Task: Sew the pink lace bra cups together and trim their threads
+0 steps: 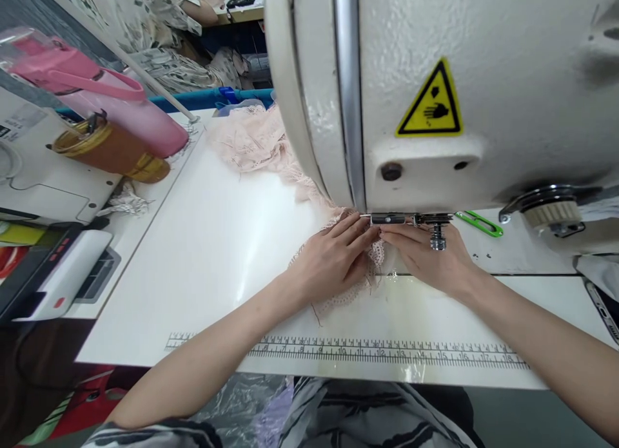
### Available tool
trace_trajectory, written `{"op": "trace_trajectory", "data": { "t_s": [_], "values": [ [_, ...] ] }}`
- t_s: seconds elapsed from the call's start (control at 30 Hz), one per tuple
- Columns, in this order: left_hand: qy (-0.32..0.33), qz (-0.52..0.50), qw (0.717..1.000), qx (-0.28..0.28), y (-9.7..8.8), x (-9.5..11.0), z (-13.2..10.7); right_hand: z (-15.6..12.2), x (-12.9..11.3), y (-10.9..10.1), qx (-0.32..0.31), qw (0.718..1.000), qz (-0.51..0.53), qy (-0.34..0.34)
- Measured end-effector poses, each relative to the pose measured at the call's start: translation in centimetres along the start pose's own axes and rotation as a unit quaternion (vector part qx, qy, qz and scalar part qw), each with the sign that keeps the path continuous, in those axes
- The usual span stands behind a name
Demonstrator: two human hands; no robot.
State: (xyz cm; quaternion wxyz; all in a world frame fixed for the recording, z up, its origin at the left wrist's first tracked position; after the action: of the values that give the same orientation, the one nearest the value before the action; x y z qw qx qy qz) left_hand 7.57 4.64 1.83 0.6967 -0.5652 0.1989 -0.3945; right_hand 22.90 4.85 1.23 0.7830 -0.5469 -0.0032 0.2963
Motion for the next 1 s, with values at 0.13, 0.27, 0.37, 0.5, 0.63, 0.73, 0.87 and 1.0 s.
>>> {"op": "trace_trajectory", "data": {
  "t_s": [0.13,0.27,0.37,0.5,0.63,0.73,0.87,1.0],
  "values": [
    [0.004,0.005,1.000,0.003,0.0,0.0,0.0,0.0,-0.5,-0.3,0.022,0.999,-0.010,-0.049],
    [0.005,0.012,1.000,0.004,0.1,0.0,0.0,0.1,-1.5,-0.7,0.044,0.991,-0.067,-0.105],
    [0.005,0.017,1.000,0.004,0.1,0.0,0.0,0.1,-1.6,-0.6,0.031,0.990,-0.083,-0.107],
    [0.003,0.015,1.000,0.004,0.0,0.0,0.0,0.1,-2.1,-1.2,0.080,0.979,-0.095,-0.164],
    [0.008,0.022,1.000,0.012,0.0,-0.1,-0.1,0.0,-2.5,-1.5,0.116,0.965,-0.122,-0.202],
    [0.018,0.033,0.999,0.020,0.0,-0.1,-0.2,0.1,-2.5,-1.3,0.112,0.964,-0.134,-0.199],
    [0.047,0.062,0.996,0.046,-1.2,0.8,-0.1,-0.1,-2.8,-1.5,0.146,0.956,-0.140,-0.213],
    [0.137,0.096,0.981,0.097,-4.3,2.2,-1.3,-0.2,-3.0,-1.3,0.130,0.957,-0.145,-0.217]
  ]
}}
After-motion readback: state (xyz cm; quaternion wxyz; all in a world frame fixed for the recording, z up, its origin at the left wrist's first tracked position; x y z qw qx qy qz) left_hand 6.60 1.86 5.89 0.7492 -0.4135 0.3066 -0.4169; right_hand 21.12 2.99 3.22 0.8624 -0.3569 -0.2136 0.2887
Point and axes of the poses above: each hand's wrist, its own z-axis towards the middle knuckle, its own y-axis out of the palm, x = y × z, the point moved 6 cm from there along z, towards the middle knuckle, and after that the axes turned 7 degrees about x, right-handed, at the moved point
